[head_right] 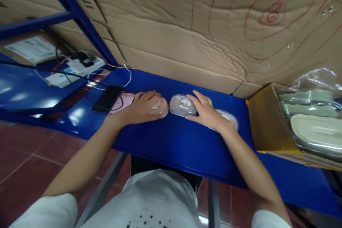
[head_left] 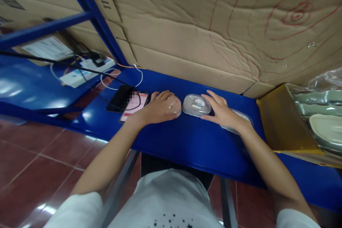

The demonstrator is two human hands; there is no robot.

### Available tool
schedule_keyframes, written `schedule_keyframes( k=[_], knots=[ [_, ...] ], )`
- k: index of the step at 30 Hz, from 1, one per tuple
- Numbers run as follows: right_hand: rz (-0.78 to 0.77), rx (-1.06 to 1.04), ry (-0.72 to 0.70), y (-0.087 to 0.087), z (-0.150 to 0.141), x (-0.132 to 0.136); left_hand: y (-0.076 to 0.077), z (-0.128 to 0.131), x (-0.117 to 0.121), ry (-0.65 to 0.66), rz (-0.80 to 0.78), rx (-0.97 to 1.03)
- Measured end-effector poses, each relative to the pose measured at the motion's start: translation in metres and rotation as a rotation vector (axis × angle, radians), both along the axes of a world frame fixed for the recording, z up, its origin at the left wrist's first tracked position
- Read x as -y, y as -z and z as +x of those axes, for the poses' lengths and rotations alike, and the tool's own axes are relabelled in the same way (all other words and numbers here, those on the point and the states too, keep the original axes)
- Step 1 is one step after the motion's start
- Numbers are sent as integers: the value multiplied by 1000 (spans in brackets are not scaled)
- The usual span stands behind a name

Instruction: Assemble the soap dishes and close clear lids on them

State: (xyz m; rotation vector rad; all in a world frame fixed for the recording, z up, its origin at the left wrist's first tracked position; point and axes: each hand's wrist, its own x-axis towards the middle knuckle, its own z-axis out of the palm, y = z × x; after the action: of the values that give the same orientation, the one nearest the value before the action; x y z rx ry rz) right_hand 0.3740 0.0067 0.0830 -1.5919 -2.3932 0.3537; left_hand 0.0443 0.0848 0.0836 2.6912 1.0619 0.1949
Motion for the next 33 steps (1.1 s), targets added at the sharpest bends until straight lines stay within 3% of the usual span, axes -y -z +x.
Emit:
schedule_keyframes(
  k=[4,7,13,18,22,27,30,33],
  knots=[
    [-84,-75,-73,5,-8,-36,-1,0,-14,-23,-105,56],
    [-110,-148,-102,0,-7,-39,-6,-3,-18,-32,-142,79],
    [-241,-376,-67,-15,13,-48,-19,1,-34,-2,-56,214],
    [-146,-324,8,2,29,-89,-25,33,-82,-25,4,160],
    [-120,-252,6,21,30,-106,-13,54,-119,-52,-18,50],
    [-91,-179,-19,27,29,-106,11,60,-139,-37,-79,-14],
    [-78,-150,-11,13,34,-95,17,60,-142,-21,-101,-13],
    [-75,-131,8,-10,51,-63,14,55,-138,3,-99,-10]
  ],
)
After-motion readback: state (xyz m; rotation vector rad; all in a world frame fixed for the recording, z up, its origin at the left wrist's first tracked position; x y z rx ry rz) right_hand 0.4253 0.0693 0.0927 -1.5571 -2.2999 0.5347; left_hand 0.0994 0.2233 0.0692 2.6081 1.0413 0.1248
